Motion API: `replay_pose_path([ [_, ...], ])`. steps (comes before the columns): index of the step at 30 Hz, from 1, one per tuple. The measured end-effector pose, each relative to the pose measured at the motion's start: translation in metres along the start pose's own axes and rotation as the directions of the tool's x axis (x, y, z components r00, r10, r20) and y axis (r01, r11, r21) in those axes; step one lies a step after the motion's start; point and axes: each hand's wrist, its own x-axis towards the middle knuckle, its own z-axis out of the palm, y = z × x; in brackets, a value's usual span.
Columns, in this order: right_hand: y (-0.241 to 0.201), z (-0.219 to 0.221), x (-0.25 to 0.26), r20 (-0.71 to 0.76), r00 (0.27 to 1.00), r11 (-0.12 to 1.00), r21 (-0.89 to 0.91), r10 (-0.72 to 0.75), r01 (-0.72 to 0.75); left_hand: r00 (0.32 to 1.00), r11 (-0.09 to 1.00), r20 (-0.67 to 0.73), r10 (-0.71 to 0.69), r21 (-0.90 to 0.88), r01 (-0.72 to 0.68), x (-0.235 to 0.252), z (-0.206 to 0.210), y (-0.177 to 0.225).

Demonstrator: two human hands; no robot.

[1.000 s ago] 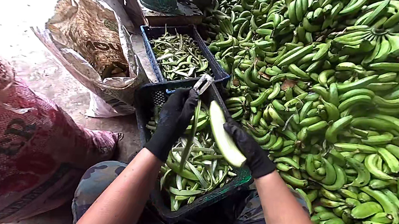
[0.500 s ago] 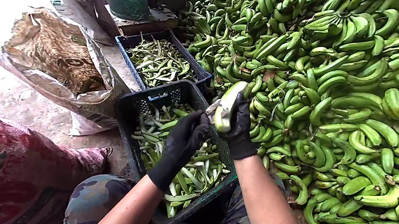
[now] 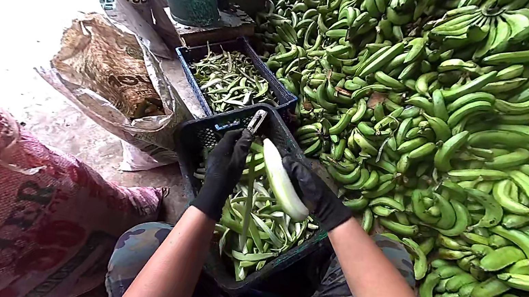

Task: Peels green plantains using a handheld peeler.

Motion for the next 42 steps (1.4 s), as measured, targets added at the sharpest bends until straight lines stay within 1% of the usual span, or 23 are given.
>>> replay_pose_path([
  [2, 0.008, -0.008, 0.007, -0.111, 0.994, 0.977, 0.211, -0.011, 0.034, 0.999, 1.0, 0.037, 0.016, 0.011, -0.017, -0.006, 0.002, 0.006],
  [3, 0.007, -0.013, 0.01, -0.208, 0.978, 0.948, 0.31, -0.001, 0.067, 0.996, 0.997, 0.048, 0.075, 0.03, -0.077, -0.011, 0.007, 0.009],
  [5, 0.0, -0.02, 0.012, -0.402, 0.914, 0.892, 0.43, 0.051, 0.139, 0.963, 0.961, 0.093, 0.254, 0.084, -0.262, -0.024, 0.023, 0.009],
  [7, -0.005, -0.027, 0.012, -0.523, 0.844, 0.822, 0.528, 0.117, 0.214, 0.892, 0.876, 0.089, 0.443, 0.167, -0.452, -0.036, 0.04, 0.006],
  [9, -0.009, -0.032, 0.014, -0.528, 0.828, 0.681, 0.677, 0.187, 0.278, 0.825, 0.79, 0.059, 0.562, 0.257, -0.557, -0.047, 0.051, 0.012],
  [11, -0.008, -0.036, 0.014, -0.486, 0.845, 0.579, 0.764, 0.223, 0.287, 0.799, 0.747, 0.019, 0.601, 0.343, -0.57, -0.055, 0.059, 0.017],
  [12, -0.011, -0.035, 0.013, -0.489, 0.835, 0.564, 0.775, 0.252, 0.283, 0.798, 0.743, 0.01, 0.602, 0.358, -0.565, -0.056, 0.061, 0.017],
  [14, -0.019, -0.028, 0.015, -0.525, 0.793, 0.621, 0.743, 0.308, 0.251, 0.812, 0.764, 0.017, 0.583, 0.329, -0.555, -0.055, 0.063, 0.014],
  [16, -0.026, -0.021, 0.019, -0.584, 0.75, 0.773, 0.614, 0.31, 0.159, 0.861, 0.83, 0.058, 0.505, 0.24, -0.503, -0.051, 0.062, 0.008],
  [17, -0.025, -0.017, 0.018, -0.603, 0.759, 0.867, 0.487, 0.246, 0.105, 0.904, 0.882, 0.085, 0.42, 0.195, -0.428, -0.048, 0.06, 0.007],
  [19, -0.016, -0.012, 0.008, -0.512, 0.859, 0.993, 0.108, 0.019, 0.042, 0.964, 0.965, 0.151, 0.218, 0.112, -0.236, -0.036, 0.051, 0.007],
  [20, -0.01, -0.012, 0.004, -0.397, 0.915, 0.996, -0.066, -0.074, 0.052, 0.979, 0.986, 0.158, 0.13, 0.079, -0.144, -0.029, 0.046, 0.004],
  [21, -0.005, -0.01, 0.003, -0.289, 0.95, 0.986, -0.145, -0.117, 0.077, 0.987, 0.997, 0.152, 0.051, 0.048, -0.059, -0.021, 0.04, 0.001],
  [24, -0.002, -0.003, 0.0, -0.058, 0.997, 0.997, -0.074, -0.041, 0.037, 0.986, 0.987, 0.094, -0.14, -0.066, 0.147, -0.007, 0.024, -0.013],
  [26, 0.002, -0.006, -0.001, -0.047, 0.999, 0.999, 0.047, -0.001, 0.003, 0.973, 0.973, 0.073, -0.218, -0.059, 0.223, -0.007, 0.016, -0.013],
  [29, 0.002, -0.02, 0.007, -0.187, 0.976, 0.946, 0.32, 0.112, -0.047, 0.988, 0.992, 0.083, -0.128, 0.011, 0.128, -0.017, 0.016, -0.001],
  [31, -0.008, -0.026, 0.009, -0.341, 0.91, 0.852, 0.524, 0.235, -0.023, 0.988, 0.991, 0.11, 0.111, 0.055, -0.118, -0.03, 0.024, 0.003],
  [33, -0.014, -0.031, 0.007, -0.429, 0.863, 0.766, 0.637, 0.266, 0.08, 0.912, 0.905, 0.117, 0.393, 0.127, -0.407, -0.042, 0.035, 0.003],
  [35, -0.013, -0.04, 0.007, -0.389, 0.88, 0.671, 0.733, 0.272, 0.116, 0.828, 0.8, 0.11, 0.55, 0.214, -0.56, -0.053, 0.045, 0.007],
  [37, -0.016, -0.04, 0.005, -0.378, 0.868, 0.652, 0.753, 0.321, 0.087, 0.8, 0.762, 0.102, 0.591, 0.255, -0.595, -0.06, 0.053, 0.011],
  [39, -0.019, -0.035, 0.008, -0.392, 0.838, 0.686, 0.727, 0.38, 0.029, 0.82, 0.792, 0.121, 0.56, 0.215, -0.572, -0.059, 0.058, 0.007],
  [41, -0.018, -0.024, 0.011, -0.442, 0.817, 0.797, 0.604, 0.371, -0.035, 0.883, 0.879, 0.173, 0.437, 0.128, -0.46, -0.053, 0.058, 0.001],
  [42, -0.016, -0.018, 0.009, -0.469, 0.834, 0.884, 0.465, 0.289, -0.045, 0.917, 0.928, 0.203, 0.343, 0.078, -0.365, -0.049, 0.056, -0.002],
])
